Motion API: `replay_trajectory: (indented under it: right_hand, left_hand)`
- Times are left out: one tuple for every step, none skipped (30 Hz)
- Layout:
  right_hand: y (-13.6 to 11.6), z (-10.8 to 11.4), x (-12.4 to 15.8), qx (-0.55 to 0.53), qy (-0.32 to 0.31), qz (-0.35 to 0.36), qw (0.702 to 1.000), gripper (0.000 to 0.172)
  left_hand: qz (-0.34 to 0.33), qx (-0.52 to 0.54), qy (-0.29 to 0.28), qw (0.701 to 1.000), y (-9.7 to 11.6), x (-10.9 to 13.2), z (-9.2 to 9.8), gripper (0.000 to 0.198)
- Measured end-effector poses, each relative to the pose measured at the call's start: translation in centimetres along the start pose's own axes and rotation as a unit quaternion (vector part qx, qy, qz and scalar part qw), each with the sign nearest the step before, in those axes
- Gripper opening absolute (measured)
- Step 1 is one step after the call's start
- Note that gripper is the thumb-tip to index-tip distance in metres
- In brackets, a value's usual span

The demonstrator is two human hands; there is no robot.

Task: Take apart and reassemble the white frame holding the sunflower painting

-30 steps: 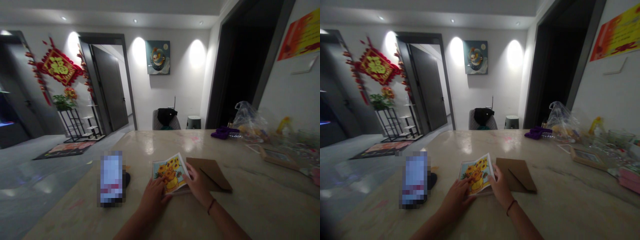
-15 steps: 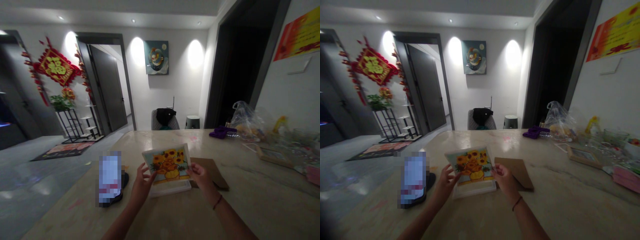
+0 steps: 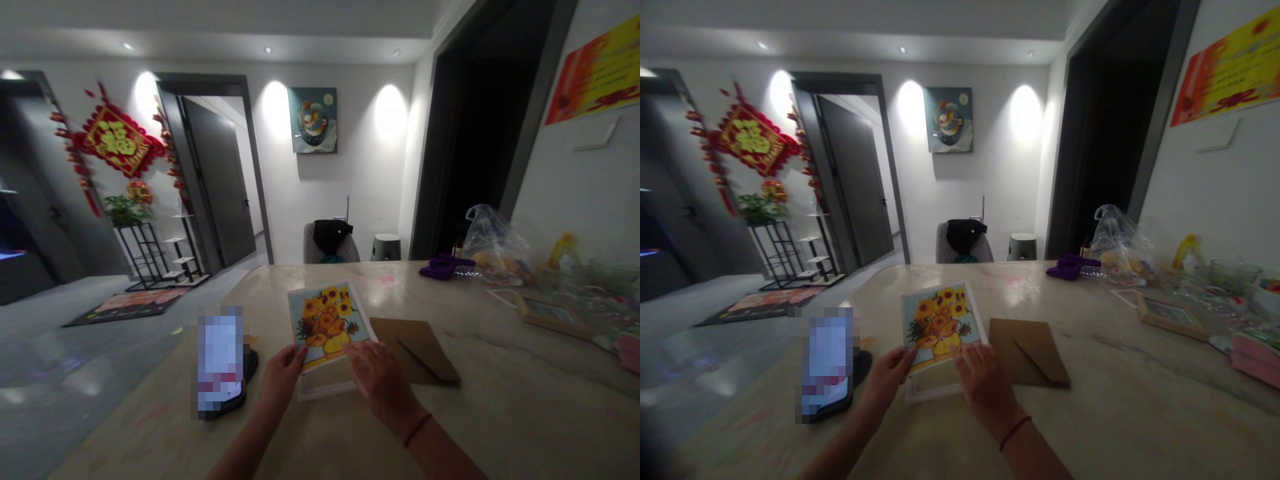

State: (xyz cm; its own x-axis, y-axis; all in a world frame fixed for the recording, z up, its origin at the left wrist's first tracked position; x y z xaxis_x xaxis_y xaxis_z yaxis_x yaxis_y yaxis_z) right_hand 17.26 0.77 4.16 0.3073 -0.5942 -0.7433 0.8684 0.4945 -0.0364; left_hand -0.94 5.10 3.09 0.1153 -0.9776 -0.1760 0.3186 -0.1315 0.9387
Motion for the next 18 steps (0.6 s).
replay_trajectory:
  right_hand:
    - [-0.5, -0.3, -0.1, 0.037, -0.011, 0.026, 0.999, 0.028]
    - [-0.7, -0.5, -0.1, 0.068, -0.016, 0.037, 0.997, 0.026]
    - [-0.6, -0.6, -0.2, 0.09, -0.016, 0.034, 0.995, 0.025]
    - [-0.3, -0.6, -0.2, 0.103, -0.014, 0.024, 0.994, 0.024]
    - [0.2, -0.4, -0.2, 0.104, -0.011, 0.009, 0.994, 0.024]
    - [0.9, -0.2, -0.2, 0.094, -0.007, -0.012, 0.995, 0.025]
    - [1.7, 0.1, -0.2, 0.072, -0.004, -0.041, 0.997, 0.026]
    - [2.5, 0.4, -0.1, 0.039, 0.0, -0.079, 0.996, 0.027]
    - [3.4, 0.7, -0.1, -0.004, 0.006, -0.122, 0.992, 0.026]
    - [4.3, 0.8, 0.1, -0.055, 0.015, -0.169, 0.984, 0.024]
    - [5.1, 0.9, 0.2, -0.111, 0.029, -0.22, 0.969, 0.021]
    - [5.7, 0.8, 0.4, -0.172, 0.046, -0.27, 0.946, 0.019]
    - [6.3, 0.6, 0.6, -0.237, 0.065, -0.318, 0.916, 0.018]
    - [6.7, 0.2, 0.9, -0.303, 0.082, -0.365, 0.877, 0.019]
    - [6.9, -0.3, 1.1, -0.367, 0.093, -0.408, 0.831, 0.022]
    - [6.9, -0.9, 1.3, -0.428, 0.098, -0.444, 0.781, 0.027]
    - [6.7, -1.6, 1.5, -0.483, 0.097, -0.471, 0.732, 0.031]
    - [6.3, -2.2, 1.6, -0.53, 0.092, -0.489, 0.687, 0.034]
  left_hand:
    - [-0.002, 0.002, -0.003, 1.0, 0.1, 0.2, -0.3, 0.042]
    - [-0.005, 0.007, -0.007, 1.0, 0.2, 0.4, -0.6, 0.043]
    - [-0.008, 0.016, -0.015, 1.0, 0.3, 0.7, -1.0, 0.043]
    - [-0.008, 0.029, -0.031, 0.999, 0.5, 0.9, -1.4, 0.043]
    - [-0.007, 0.044, -0.053, 0.998, 0.7, 1.1, -1.8, 0.043]
    - [-0.005, 0.061, -0.08, 0.995, 0.9, 1.3, -2.2, 0.045]
    - [-0.005, 0.078, -0.108, 0.991, 1.0, 1.4, -2.6, 0.047]
    - [-0.005, 0.096, -0.138, 0.986, 1.2, 1.6, -3.0, 0.05]
    - [-0.003, 0.111, -0.169, 0.979, 1.2, 1.7, -3.3, 0.054]
    - [0.002, 0.124, -0.198, 0.972, 1.1, 1.8, -3.6, 0.058]
    - [0.01, 0.132, -0.223, 0.966, 1.0, 2.0, -3.9, 0.062]
    - [0.021, 0.135, -0.243, 0.96, 0.8, 2.1, -4.2, 0.064]
    - [0.035, 0.133, -0.255, 0.957, 0.5, 2.2, -4.3, 0.064]
    - [0.05, 0.127, -0.258, 0.956, 0.2, 2.2, -4.5, 0.064]
    - [0.065, 0.12, -0.254, 0.958, -0.1, 2.2, -4.5, 0.064]
    - [0.079, 0.113, -0.244, 0.96, -0.3, 2.1, -4.4, 0.065]
    - [0.092, 0.107, -0.233, 0.962, -0.5, 2.0, -4.3, 0.065]
    - [0.103, 0.102, -0.22, 0.965, -0.6, 1.9, -4.2, 0.066]
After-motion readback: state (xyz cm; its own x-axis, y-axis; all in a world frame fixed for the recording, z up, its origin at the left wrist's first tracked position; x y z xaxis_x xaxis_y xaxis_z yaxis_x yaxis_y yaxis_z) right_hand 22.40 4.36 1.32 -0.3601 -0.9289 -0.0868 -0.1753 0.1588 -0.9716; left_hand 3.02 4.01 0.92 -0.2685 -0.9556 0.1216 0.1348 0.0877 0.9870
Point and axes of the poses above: each hand's wrist, its own x-axis away from the middle knuckle, its own z-axis out of the back of the hand, y = z × x, the point moved 5 cm from there along -x, towards the middle knuckle, and after that the axes turned 1 degree about -z, right-handed, at the moved point
